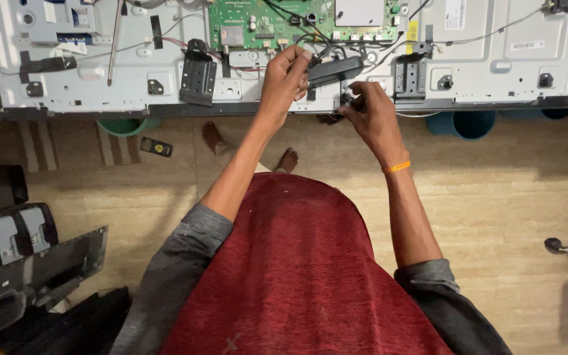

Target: The person works on the back of a disassembled television, using a screwdriver to remove and install a metal bracket and a black plastic component. They also use a brush to clean the component before reinstallation.

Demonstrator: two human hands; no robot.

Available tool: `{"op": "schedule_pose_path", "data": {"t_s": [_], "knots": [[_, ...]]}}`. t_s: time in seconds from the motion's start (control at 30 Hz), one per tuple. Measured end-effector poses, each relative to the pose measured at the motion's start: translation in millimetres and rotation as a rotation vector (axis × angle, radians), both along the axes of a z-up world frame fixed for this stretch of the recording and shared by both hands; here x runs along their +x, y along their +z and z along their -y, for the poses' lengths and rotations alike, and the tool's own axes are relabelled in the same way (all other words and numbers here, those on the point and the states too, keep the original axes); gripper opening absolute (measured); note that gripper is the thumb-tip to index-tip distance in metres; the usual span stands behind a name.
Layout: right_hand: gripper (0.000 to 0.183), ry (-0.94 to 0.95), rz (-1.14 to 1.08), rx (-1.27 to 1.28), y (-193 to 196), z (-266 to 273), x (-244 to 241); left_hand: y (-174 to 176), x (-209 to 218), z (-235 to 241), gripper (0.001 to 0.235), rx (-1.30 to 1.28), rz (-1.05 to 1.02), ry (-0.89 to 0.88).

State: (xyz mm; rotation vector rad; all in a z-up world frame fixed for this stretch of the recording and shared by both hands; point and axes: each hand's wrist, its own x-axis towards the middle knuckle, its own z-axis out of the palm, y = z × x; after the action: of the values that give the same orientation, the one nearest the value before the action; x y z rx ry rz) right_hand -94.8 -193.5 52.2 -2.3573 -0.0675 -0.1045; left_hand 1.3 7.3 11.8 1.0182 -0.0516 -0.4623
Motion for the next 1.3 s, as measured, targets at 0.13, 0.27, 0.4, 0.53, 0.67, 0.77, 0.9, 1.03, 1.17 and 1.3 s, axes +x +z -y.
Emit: {"op": "schedule_pose_path", "data": {"t_s": [0.13, 0.27, 0.4, 0.53, 0.67, 0.77, 0.9, 1.03, 1.17, 1.3], "knots": [[0.049, -0.008, 0.057, -0.077, -5.9, -4.6, -0.2, 7.4, -4.8, -5.0, 0.021, -0.003, -0.014, 0.009], [0.047, 0.036, 0.123, -0.222, -9.4, -2.7, 1.0, 13.2, -7.3, -7.7, 0.021, -0.022, -0.014, 0.027], [0.046, 0.018, 0.08, -0.276, -8.1, 0.3, 5.8, 8.8, -12.4, -12.9, 0.02, 0.038, -0.035, 0.031], [0.044, 0.012, 0.045, -0.274, -10.1, -5.9, 1.4, -10.8, -27.2, -7.6, 0.016, 0.249, 0.075, -0.018], [0.044, -0.013, 0.089, -0.22, -10.0, -6.1, 2.0, -26.7, -24.4, 19.0, 0.014, 0.603, 0.479, -0.05], [0.048, -0.067, 0.086, -0.179, -10.5, -11.7, -2.1, -28.6, -17.5, 28.5, 0.016, 0.62, 0.615, 0.012], [0.05, -0.062, 0.117, -0.209, -8.3, -12.5, 1.5, -26.1, -10.4, 32.9, 0.017, 0.595, 0.574, 0.054], [0.044, -0.095, 0.014, -0.286, -8.5, -15.8, 1.5, -34.5, -11.0, 31.7, 0.018, 0.505, 0.574, 0.103], [0.051, -0.076, 0.052, -0.399, -3.1, -18.7, 7.4, -42.3, -7.8, 32.1, 0.02, 0.356, 0.449, 0.053], [0.047, -0.063, 0.008, -0.444, -3.9, -23.0, 8.2, -51.6, -10.7, 32.2, 0.021, 0.251, 0.3, -0.017]]}}
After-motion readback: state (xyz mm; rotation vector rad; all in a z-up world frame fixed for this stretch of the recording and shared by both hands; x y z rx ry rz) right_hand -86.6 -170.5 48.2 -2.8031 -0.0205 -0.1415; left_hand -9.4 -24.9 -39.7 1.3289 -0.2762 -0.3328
